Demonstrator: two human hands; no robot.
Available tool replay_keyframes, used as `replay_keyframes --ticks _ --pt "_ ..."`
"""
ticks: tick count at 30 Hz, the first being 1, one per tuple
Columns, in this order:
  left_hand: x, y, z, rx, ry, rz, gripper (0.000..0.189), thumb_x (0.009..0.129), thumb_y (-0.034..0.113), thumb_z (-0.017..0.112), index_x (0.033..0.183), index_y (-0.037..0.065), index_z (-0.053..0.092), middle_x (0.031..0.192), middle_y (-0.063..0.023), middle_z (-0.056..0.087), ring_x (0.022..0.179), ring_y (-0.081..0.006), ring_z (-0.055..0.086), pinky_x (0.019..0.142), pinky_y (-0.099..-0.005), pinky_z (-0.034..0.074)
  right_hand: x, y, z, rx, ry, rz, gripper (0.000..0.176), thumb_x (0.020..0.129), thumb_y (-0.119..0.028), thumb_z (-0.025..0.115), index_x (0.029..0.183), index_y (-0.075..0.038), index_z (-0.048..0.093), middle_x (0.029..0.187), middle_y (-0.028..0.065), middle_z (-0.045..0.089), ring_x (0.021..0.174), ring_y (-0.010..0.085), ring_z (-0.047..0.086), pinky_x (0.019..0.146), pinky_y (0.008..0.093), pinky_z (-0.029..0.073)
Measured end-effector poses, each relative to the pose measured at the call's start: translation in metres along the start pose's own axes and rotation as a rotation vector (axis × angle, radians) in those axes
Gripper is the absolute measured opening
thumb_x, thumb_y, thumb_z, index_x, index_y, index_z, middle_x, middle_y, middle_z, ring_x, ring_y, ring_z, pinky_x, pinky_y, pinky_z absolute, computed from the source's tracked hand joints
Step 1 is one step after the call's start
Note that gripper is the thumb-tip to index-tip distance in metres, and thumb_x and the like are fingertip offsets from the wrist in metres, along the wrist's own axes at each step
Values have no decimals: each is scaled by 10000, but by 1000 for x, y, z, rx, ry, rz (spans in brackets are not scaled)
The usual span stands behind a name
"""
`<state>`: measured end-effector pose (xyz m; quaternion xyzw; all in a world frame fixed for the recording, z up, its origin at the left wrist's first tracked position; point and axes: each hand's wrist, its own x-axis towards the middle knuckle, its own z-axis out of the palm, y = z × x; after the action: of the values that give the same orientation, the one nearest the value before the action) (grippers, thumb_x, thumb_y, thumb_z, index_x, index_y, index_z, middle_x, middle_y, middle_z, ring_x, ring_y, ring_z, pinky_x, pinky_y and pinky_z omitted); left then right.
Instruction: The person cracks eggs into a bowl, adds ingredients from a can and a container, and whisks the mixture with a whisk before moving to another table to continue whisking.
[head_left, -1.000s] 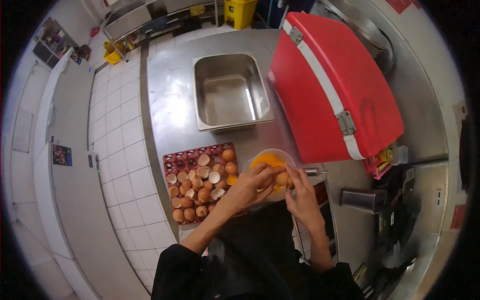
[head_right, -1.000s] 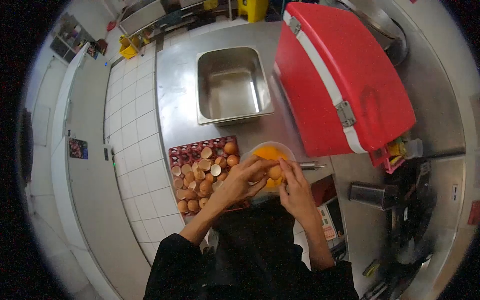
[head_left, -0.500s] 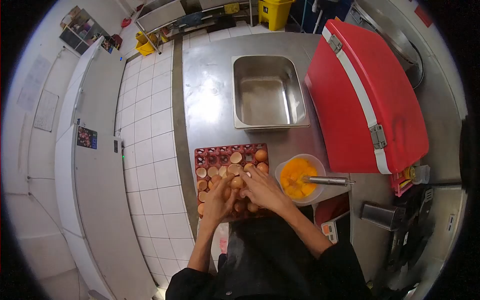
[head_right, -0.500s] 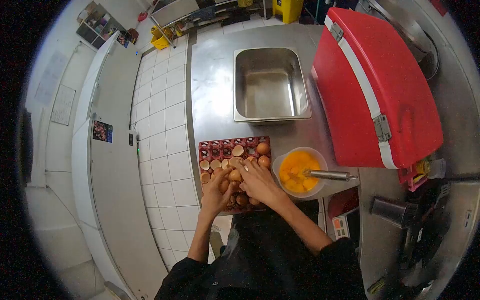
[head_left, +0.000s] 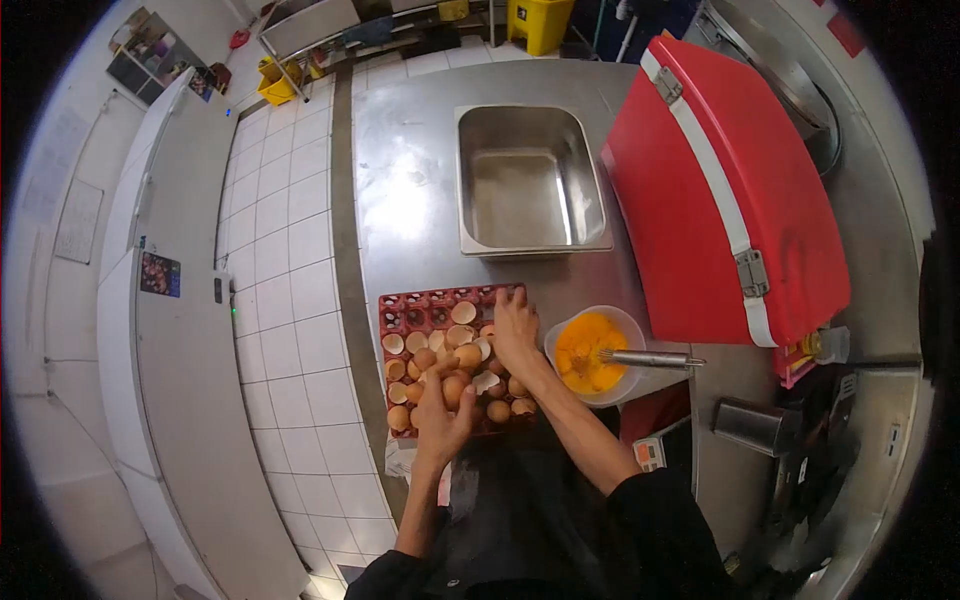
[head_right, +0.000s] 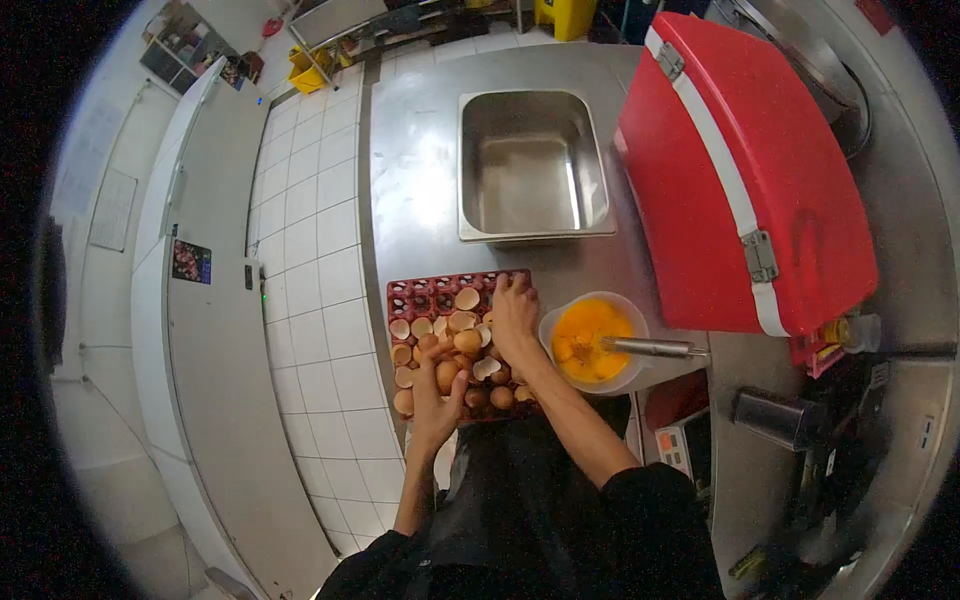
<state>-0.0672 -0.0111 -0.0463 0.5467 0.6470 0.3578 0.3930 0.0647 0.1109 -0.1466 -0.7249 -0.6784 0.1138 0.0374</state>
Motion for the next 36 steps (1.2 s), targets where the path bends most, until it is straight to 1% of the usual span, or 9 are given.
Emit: replay_keyframes --ticks 3,10,13,15,16,18,20,27,36 --pt "0 0 4 -116 -33 21 412 901 108 632 1283 29 498 1106 -172 617 1043 -278 624 913 -373 484 6 -2 2 -28 22 43 340 823 -90 688 1132 -28 561 1119 195 541 898 351 654 767 373 574" --pt "13 6 -4 -194 -122 99 464 941 82 575 1364 -14 409 1324 -176 488 1256 -250 473 1030 -365 420 -2 -3 -40 238 -85 90 366 862 -115 641 1197 -17 529 1100 250 530 956 374 652 785 416 568" --pt "20 43 -8 -341 71 181 488 959 77 579 1396 -20 384 1333 -178 499 1240 -269 511 1067 -381 415 -16 -6 -67 550 76 -129 436 871 -91 614 1279 -8 484 1183 222 522 830 335 646 770 372 549" --pt "20 62 -13 -344 126 277 506 954 74 589 1400 -32 377 1353 -180 493 1253 -276 506 1067 -387 416 -25 6 -93 1212 -334 -175 421 955 -223 496 1335 -46 460 1250 223 515 1104 300 596 877 432 517" --pt "21 66 -12 -349 173 375 523 948 72 600 1403 -44 370 1372 -183 487 1265 -283 502 1066 -393 416 -35 12 -110 1205 -333 -177 421 955 -223 496 1335 -46 460 1250 223 515 1104 300 596 877 432 517" --pt "22 69 -1 -312 234 457 548 925 82 648 1389 -68 398 1398 -203 491 1274 -305 502 1062 -418 419 -64 22 -142 2126 -594 88 404 1013 -312 395 1326 -63 451 1250 135 531 1090 241 576 931 393 488" --pt "27 81 15 -33 255 713 536 835 14 720 1322 -47 504 1305 -243 570 1213 -372 563 1022 -428 465 -83 18 -165 2095 -457 171 402 1022 -337 368 1311 -72 457 1236 115 531 1073 212 570 938 379 482" --pt "34 82 65 -115 153 723 596 852 108 747 1371 -26 485 1324 -211 584 1185 -352 586 1005 -420 472 -108 41 -181 2103 -129 479 394 1030 -382 363 1270 -92 479 1147 81 564 1060 177 550 963 360 458" --pt "28 86 97 -162 -1 669 610 782 37 778 1339 -26 539 1303 -233 584 1164 -384 595 981 -423 494 -121 68 -167 2124 57 505 423 1031 -390 378 1327 -91 423 1244 86 532 1158 192 527 1029 375 400"
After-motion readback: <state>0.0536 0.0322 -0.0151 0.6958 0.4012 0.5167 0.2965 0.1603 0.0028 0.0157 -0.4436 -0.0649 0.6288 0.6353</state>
